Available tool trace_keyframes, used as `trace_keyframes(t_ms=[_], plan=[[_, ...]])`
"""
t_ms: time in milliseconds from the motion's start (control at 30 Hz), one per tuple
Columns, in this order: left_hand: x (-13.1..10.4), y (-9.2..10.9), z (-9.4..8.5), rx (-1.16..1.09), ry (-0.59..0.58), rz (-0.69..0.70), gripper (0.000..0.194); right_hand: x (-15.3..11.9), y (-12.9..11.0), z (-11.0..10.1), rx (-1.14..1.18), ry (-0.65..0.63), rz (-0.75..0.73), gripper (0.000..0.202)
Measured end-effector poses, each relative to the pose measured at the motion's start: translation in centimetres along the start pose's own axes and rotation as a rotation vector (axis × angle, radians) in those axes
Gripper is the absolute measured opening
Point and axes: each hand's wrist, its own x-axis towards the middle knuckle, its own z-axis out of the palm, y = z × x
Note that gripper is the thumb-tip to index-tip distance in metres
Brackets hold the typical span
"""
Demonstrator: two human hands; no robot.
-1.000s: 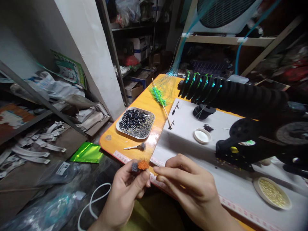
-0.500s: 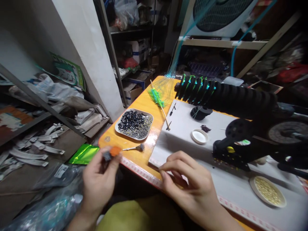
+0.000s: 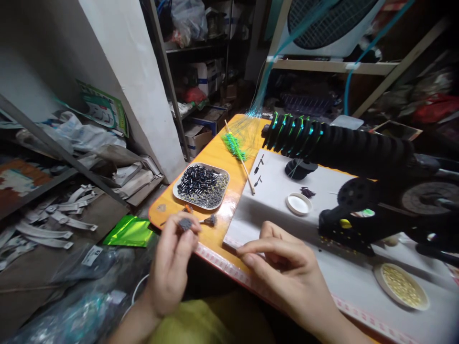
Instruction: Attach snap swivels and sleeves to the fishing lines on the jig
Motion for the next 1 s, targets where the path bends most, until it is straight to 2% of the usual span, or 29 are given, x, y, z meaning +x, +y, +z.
trace_keyframes(t_ms=[67,100,167,233,400,500,600,700,800,900,1000], plan=[[-1.7,0.1,2.0,-0.337,-0.198,-0.125,0.019,-0.1,0.3,0.3,0.085,0.035,0.012,0.009],[-2.4,0.1,2.8,-0.447,-0.259,-0.174,0.022,-0.2,0.4,0.4,0.155,0.036,0.033,0.01],[-3.2,0.1,4.0,-0.529,-0.305,-0.251,0.022,-0.4,0.5,0.7,0.328,0.001,0.101,0.015],[-3.5,0.1,4.6,-0.498,-0.303,-0.286,0.021,-0.5,0.5,0.8,0.425,-0.035,0.15,0.017],[-3.3,-0.1,4.5,-0.304,-0.343,-0.267,0.021,-0.6,0.1,0.7,0.38,-0.032,0.148,0.014],[-3.3,0.2,4.5,-0.317,-0.356,-0.286,0.028,-0.8,-0.2,0.7,0.502,-0.067,0.206,0.012],[-3.5,0.8,5.1,-0.416,-0.288,-0.366,0.035,-0.8,-0.4,0.9,0.566,-0.084,0.243,0.01],[-3.7,1.3,5.5,-0.566,-0.199,-0.449,0.039,-0.6,-0.5,0.8,0.467,-0.048,0.183,0.011],[-3.6,1.4,5.3,-0.633,-0.147,-0.407,0.037,-0.3,-0.5,0.5,0.26,0.019,0.072,0.01],[-3.6,1.3,4.6,-0.625,-0.196,-0.363,0.036,-0.1,-0.4,0.2,0.199,0.029,0.05,0.011],[-3.8,1.3,4.4,-0.57,-0.241,-0.41,0.038,-0.3,-0.3,0.3,0.272,-0.024,0.073,0.018]])
